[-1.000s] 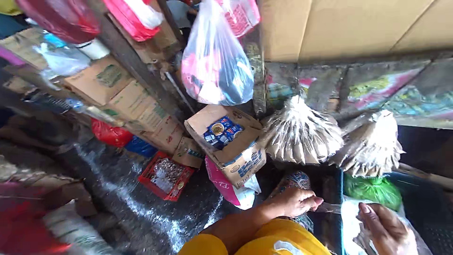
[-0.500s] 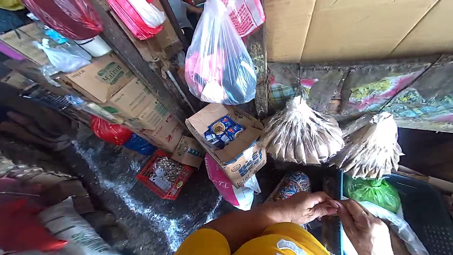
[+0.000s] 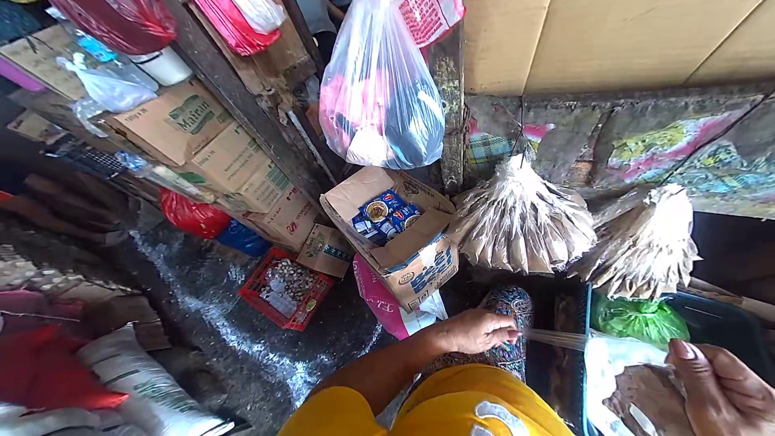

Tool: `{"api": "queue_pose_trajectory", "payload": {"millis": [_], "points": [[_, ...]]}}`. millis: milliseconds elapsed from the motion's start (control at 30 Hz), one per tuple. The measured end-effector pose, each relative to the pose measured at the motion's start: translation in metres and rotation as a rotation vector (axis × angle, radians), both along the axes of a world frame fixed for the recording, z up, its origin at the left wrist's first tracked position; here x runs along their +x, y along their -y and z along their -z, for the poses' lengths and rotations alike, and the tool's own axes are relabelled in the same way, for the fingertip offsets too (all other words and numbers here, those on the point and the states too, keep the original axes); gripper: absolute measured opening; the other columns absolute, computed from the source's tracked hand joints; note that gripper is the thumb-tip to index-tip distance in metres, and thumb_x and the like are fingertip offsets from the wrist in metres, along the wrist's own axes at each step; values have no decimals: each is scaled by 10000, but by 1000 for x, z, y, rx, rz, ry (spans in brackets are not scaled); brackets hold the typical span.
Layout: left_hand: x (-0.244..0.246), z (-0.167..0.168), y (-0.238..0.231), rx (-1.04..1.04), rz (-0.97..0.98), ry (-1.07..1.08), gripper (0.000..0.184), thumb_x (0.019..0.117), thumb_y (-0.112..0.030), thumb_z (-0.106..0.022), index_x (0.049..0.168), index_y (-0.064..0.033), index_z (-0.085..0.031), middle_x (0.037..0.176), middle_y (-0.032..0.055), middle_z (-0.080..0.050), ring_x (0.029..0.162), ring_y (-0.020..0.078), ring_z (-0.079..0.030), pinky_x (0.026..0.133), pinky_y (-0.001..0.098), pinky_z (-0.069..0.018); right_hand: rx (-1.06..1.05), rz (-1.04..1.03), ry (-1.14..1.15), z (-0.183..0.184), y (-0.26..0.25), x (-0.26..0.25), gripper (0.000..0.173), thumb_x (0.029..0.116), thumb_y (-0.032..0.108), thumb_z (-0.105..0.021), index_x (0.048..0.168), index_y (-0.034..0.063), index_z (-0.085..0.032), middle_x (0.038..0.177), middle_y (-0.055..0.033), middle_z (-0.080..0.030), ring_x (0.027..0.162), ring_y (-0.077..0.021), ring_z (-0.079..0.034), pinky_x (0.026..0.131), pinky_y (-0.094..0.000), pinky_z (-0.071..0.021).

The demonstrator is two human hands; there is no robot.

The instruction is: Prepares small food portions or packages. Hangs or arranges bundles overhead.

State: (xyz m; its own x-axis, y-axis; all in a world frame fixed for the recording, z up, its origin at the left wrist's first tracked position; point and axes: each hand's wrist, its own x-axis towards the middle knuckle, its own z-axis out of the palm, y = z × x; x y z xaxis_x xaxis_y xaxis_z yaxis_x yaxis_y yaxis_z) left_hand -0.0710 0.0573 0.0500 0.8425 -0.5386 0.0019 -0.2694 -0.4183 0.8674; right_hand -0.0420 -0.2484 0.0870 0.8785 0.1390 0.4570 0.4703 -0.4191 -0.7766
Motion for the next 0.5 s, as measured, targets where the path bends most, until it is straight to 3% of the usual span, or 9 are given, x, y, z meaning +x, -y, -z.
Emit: {"api": "queue_pose_trajectory", "payload": {"millis": [67,133,167,233,300,400,500], "points": [[0,4,-3,32,-5,-42,316,1074,-180,-509,1145,78,-677,987,205,-707,913,274,-690,875,438,-546,-43,2,-14,1,-6,-6,422,1055,200,-514,810,-136,-586,688,-53,-574,677,90,-530,663,-101,-452],[1,4,8,-32,32,-56,337,1053,-179,-559,1268,67,-642,1188,217,-697,1132,288,-675,1036,443,-503,-107,-13,-20,6,-17,-12,450,1052,246,-529,823,-131,-622,685,-107,-597,648,19,-547,635,-153,-465],[2,4,18,-90,59,-58,352,1047,-166,-567,1305,66,-623,1229,216,-688,1171,283,-665,1063,436,-493,-140,-18,-11,11,-25,-15,469,1052,288,-534,809,-102,-630,674,-110,-596,623,-16,-549,606,-180,-463],[4,1,39,-219,94,-90,328,1052,-134,-546,1289,77,-628,1188,204,-708,1109,242,-692,1021,397,-520,-187,-20,26,22,-38,-19,498,1047,359,-533,782,-48,-644,662,-103,-593,597,-65,-548,569,-220,-445],[5,-3,57,-321,64,-119,282,1059,-106,-517,1181,102,-664,1028,181,-730,943,181,-709,911,350,-555,-206,-10,40,26,-42,-21,495,1045,357,-528,785,-44,-658,662,-116,-607,591,-93,-560,561,-249,-444],[10,-3,67,-380,-8,-162,281,1058,-82,-491,1116,133,-662,935,173,-714,844,151,-696,846,330,-571,-183,47,2,24,-31,-24,488,1052,329,-539,789,-69,-642,657,-115,-595,591,-65,-547,574,-229,-449],[14,4,66,-413,-13,-211,247,1038,-75,-538,1100,127,-666,932,136,-711,829,94,-682,824,278,-573,-109,106,-102,19,-19,-30,433,1060,291,-523,819,-51,-637,672,-39,-573,605,9,-520,590,-172,-442]]}}
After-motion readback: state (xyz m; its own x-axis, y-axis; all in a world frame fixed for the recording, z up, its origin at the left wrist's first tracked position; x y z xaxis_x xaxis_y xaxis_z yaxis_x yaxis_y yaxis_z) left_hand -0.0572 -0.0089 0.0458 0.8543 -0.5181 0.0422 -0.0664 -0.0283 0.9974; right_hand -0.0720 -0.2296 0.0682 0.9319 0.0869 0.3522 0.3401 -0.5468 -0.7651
